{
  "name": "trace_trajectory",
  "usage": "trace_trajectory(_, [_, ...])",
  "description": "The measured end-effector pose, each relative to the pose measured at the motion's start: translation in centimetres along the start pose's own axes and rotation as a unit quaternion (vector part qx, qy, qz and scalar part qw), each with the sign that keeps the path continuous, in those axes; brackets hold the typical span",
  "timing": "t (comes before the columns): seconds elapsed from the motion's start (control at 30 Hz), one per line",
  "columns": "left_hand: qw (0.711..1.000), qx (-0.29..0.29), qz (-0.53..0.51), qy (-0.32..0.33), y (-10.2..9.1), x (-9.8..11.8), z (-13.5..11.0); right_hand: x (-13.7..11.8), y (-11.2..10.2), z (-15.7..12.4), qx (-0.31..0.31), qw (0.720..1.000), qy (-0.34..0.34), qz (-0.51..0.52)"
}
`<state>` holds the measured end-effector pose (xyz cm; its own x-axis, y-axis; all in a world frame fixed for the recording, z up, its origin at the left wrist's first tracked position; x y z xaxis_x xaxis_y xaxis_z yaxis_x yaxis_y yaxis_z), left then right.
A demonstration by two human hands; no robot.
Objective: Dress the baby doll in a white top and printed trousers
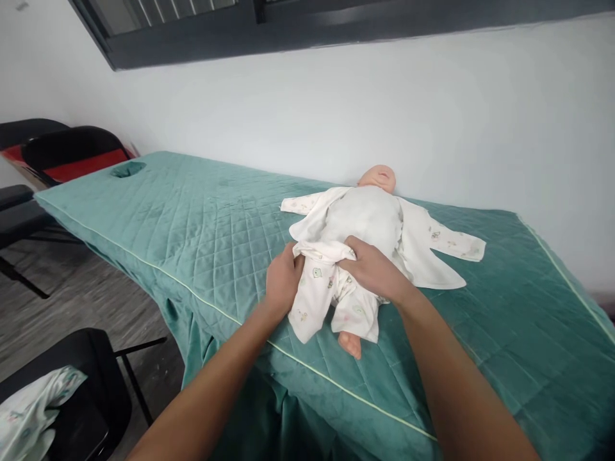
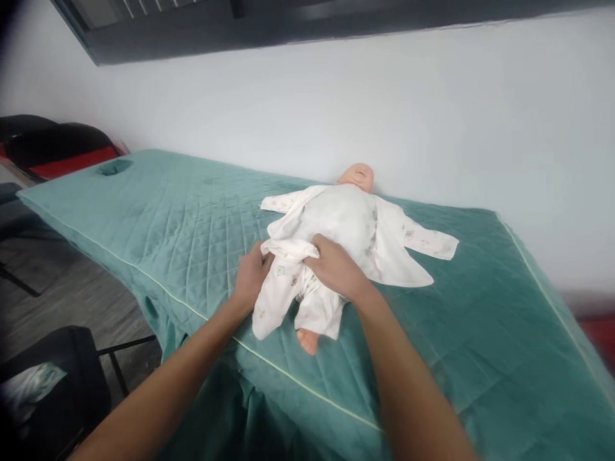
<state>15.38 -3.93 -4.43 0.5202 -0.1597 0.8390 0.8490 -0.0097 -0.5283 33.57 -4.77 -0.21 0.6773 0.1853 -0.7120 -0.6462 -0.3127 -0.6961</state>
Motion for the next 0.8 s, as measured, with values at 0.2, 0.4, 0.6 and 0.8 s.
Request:
trace_trajectory(0.2, [0.985,0.109,-0.121,-0.061,-2.8,-2.4,-5.6,-1.4,1.6,-0.7,-0.115,0.992,-0.049,0.023])
trace_trajectory(0.4, [0.989,-0.098,-0.089,-0.069,-0.8,-1.6,-10.1,-2.0,3.0,-1.0,-0.178,0.983,-0.032,-0.020])
trace_trajectory(0.6, [0.981,-0.194,0.021,0.010,1.0,1.1,-9.6,-1.7,3.0,-0.7,-0.152,0.986,-0.046,-0.060])
trace_trajectory(0.8, [0.988,-0.103,0.089,0.074,0.0,2.8,-7.6,-1.7,2.5,-0.6,-0.130,0.990,-0.057,-0.015])
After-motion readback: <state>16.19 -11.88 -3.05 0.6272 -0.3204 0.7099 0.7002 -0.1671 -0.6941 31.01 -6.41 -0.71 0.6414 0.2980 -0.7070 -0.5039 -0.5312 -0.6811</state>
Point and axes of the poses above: each hand's wrist, its own z-axis towards the middle knuckle, its own y-axis out of the palm, x = y × z, the point moved 9 cm from there along z, towards the middle knuckle, and after that the axes turned 11 degrees about -x, right-handed, at the moved point
